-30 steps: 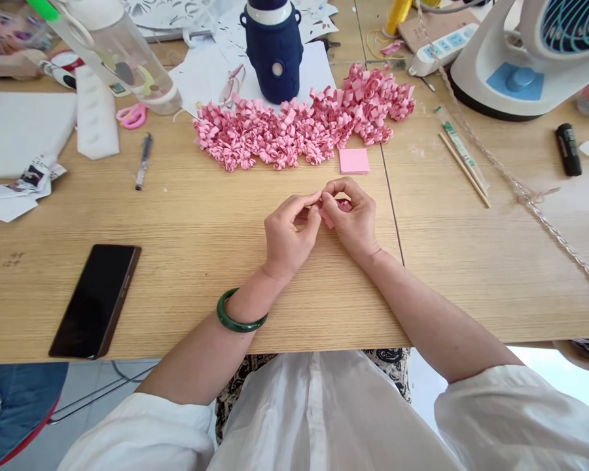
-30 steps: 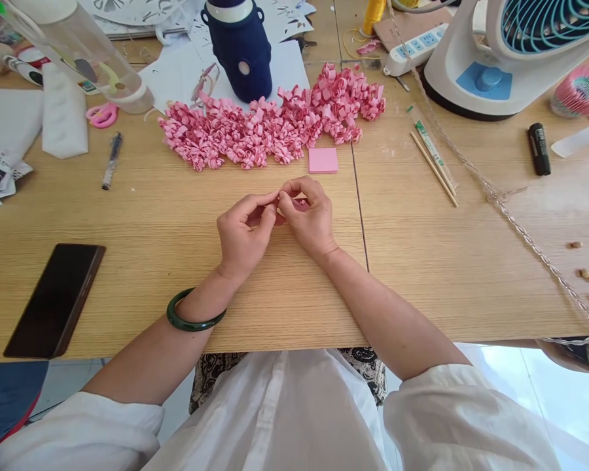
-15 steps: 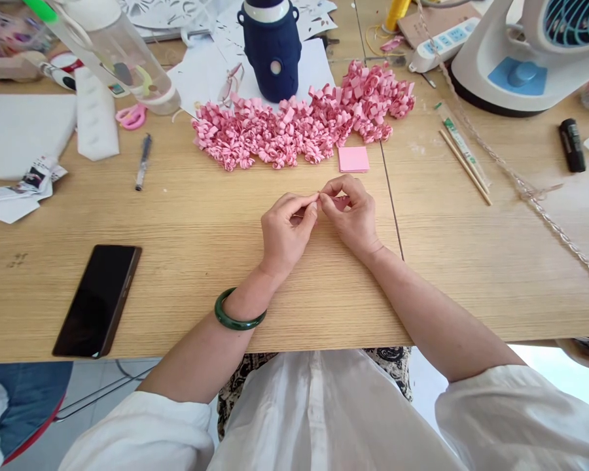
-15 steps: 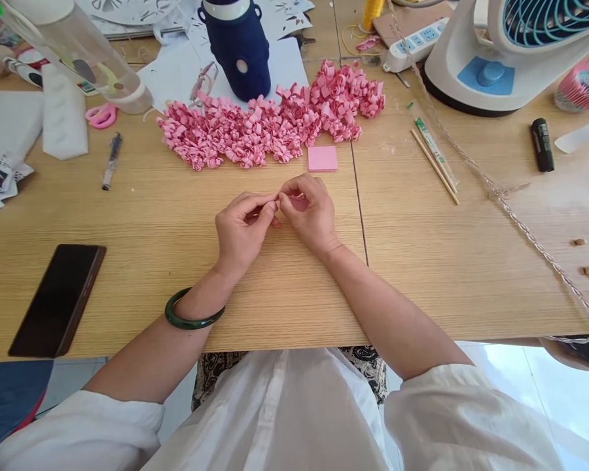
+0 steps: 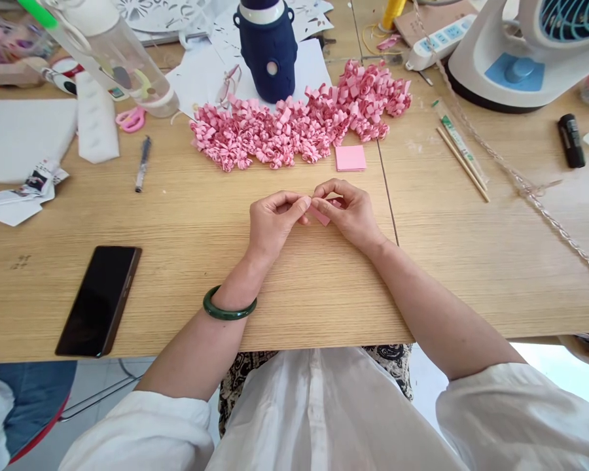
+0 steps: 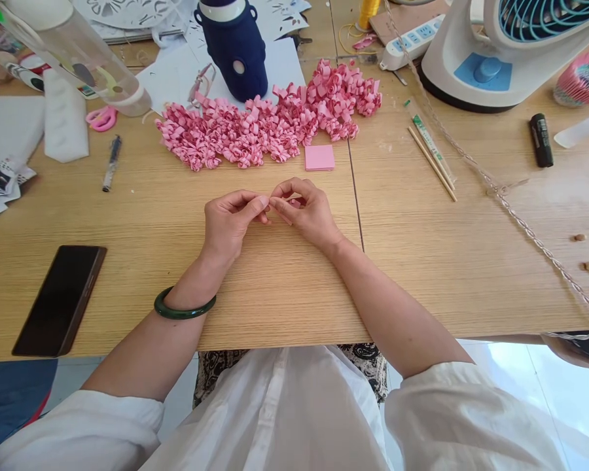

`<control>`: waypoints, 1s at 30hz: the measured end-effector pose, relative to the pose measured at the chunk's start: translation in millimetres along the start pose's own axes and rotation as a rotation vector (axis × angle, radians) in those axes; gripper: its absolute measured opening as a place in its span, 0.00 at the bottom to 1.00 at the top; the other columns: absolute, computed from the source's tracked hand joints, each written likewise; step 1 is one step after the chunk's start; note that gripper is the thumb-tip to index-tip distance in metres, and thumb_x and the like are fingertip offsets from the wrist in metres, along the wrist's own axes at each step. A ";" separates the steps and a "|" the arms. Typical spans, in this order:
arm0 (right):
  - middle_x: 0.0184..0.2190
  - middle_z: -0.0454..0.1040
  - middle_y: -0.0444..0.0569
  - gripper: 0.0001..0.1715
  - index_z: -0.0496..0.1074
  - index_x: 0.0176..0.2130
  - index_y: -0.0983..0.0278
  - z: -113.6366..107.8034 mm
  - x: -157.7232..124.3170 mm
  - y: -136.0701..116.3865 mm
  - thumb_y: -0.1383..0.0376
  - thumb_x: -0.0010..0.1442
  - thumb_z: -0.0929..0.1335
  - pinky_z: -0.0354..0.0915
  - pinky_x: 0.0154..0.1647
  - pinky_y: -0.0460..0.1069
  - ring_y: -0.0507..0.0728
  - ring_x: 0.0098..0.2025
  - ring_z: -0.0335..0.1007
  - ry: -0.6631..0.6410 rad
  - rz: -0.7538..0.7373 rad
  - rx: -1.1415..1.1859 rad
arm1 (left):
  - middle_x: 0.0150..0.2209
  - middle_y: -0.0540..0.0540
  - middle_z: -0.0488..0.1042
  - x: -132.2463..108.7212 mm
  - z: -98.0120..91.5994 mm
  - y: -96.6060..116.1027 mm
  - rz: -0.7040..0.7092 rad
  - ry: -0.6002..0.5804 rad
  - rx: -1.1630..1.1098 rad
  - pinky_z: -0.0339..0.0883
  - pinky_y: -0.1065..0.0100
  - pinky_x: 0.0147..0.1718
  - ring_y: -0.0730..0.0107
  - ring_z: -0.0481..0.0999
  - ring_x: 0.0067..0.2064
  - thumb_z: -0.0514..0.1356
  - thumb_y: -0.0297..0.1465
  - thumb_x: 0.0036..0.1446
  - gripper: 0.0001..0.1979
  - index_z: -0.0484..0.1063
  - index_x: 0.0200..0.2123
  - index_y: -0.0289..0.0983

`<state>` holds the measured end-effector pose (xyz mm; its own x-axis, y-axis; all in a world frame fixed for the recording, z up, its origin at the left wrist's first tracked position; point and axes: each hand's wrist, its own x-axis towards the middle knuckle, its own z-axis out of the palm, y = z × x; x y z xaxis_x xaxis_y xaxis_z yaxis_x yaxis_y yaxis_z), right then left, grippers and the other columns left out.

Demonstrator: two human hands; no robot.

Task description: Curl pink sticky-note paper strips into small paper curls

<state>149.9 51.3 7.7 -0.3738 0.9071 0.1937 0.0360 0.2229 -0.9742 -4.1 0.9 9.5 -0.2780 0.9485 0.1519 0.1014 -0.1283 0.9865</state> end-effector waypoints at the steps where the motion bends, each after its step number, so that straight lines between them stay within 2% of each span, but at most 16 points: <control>1: 0.34 0.75 0.45 0.16 0.75 0.32 0.62 -0.4 0.0 -0.2 0.52 0.57 0.76 0.63 0.29 0.47 0.50 0.30 0.64 -0.001 -0.003 -0.007 | 0.23 0.52 0.77 0.8 -0.8 -0.7 0.003 -0.006 0.010 0.73 0.72 0.27 0.75 0.76 0.23 0.69 0.37 0.54 0.09 0.79 0.29 0.38; 4: 0.33 0.76 0.46 0.16 0.76 0.32 0.62 -1.9 0.6 0.3 0.52 0.57 0.75 0.64 0.33 0.47 0.52 0.36 0.68 -0.001 -0.034 -0.046 | 0.25 0.51 0.79 2.5 -2.9 -1.4 0.015 -0.021 0.050 0.73 0.73 0.26 0.76 0.76 0.23 0.69 0.36 0.53 0.08 0.79 0.29 0.37; 7: 0.33 0.77 0.47 0.13 0.76 0.32 0.63 -3.3 1.6 2.2 0.56 0.58 0.75 0.65 0.36 0.48 0.53 0.37 0.69 -0.019 -0.049 -0.081 | 0.26 0.51 0.79 2.4 -3.7 0.6 0.056 -0.025 0.108 0.72 0.73 0.25 0.76 0.75 0.23 0.68 0.33 0.53 0.05 0.79 0.28 0.37; 13: 0.33 0.75 0.46 0.04 0.77 0.33 0.64 -0.7 1.1 5.9 0.64 0.58 0.73 0.67 0.37 0.48 0.52 0.36 0.69 0.001 -0.052 -0.125 | 0.30 0.50 0.79 -1.2 -2.2 4.6 0.272 0.031 0.300 0.72 0.74 0.30 0.76 0.76 0.28 0.65 0.28 0.56 0.03 0.79 0.29 0.37; 17: 0.34 0.74 0.46 0.04 0.77 0.33 0.64 3.4 -1.7 3.0 0.64 0.58 0.73 0.68 0.35 0.48 0.51 0.34 0.69 0.056 -0.050 -0.124 | 0.30 0.50 0.79 -3.6 -1.0 6.9 0.393 0.090 0.397 0.70 0.74 0.29 0.77 0.74 0.28 0.65 0.26 0.57 0.04 0.78 0.30 0.38; 23: 0.33 0.77 0.46 0.03 0.76 0.32 0.62 6.6 -4.6 -2.8 0.65 0.59 0.72 0.68 0.40 0.50 0.54 0.39 0.70 0.071 -0.117 -0.157 | 0.30 0.51 0.78 -5.4 0.5 10.0 0.408 0.117 0.443 0.70 0.73 0.29 0.76 0.74 0.29 0.64 0.27 0.59 0.05 0.77 0.29 0.39; 30: 0.31 0.77 0.45 0.03 0.77 0.32 0.61 6.6 -5.4 -3.2 0.67 0.59 0.73 0.67 0.42 0.52 0.55 0.38 0.69 0.096 -0.141 -0.234 | 0.31 0.51 0.78 -4.6 0.6 5.9 0.452 0.105 0.549 0.70 0.72 0.31 0.75 0.73 0.29 0.62 0.27 0.59 0.06 0.77 0.30 0.40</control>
<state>145.7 43.3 9.0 -0.3016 0.8884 0.3461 0.2069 0.4153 -0.8858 -1.7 -4.1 14.6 -0.1829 0.8003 0.5710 0.6863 -0.3119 0.6571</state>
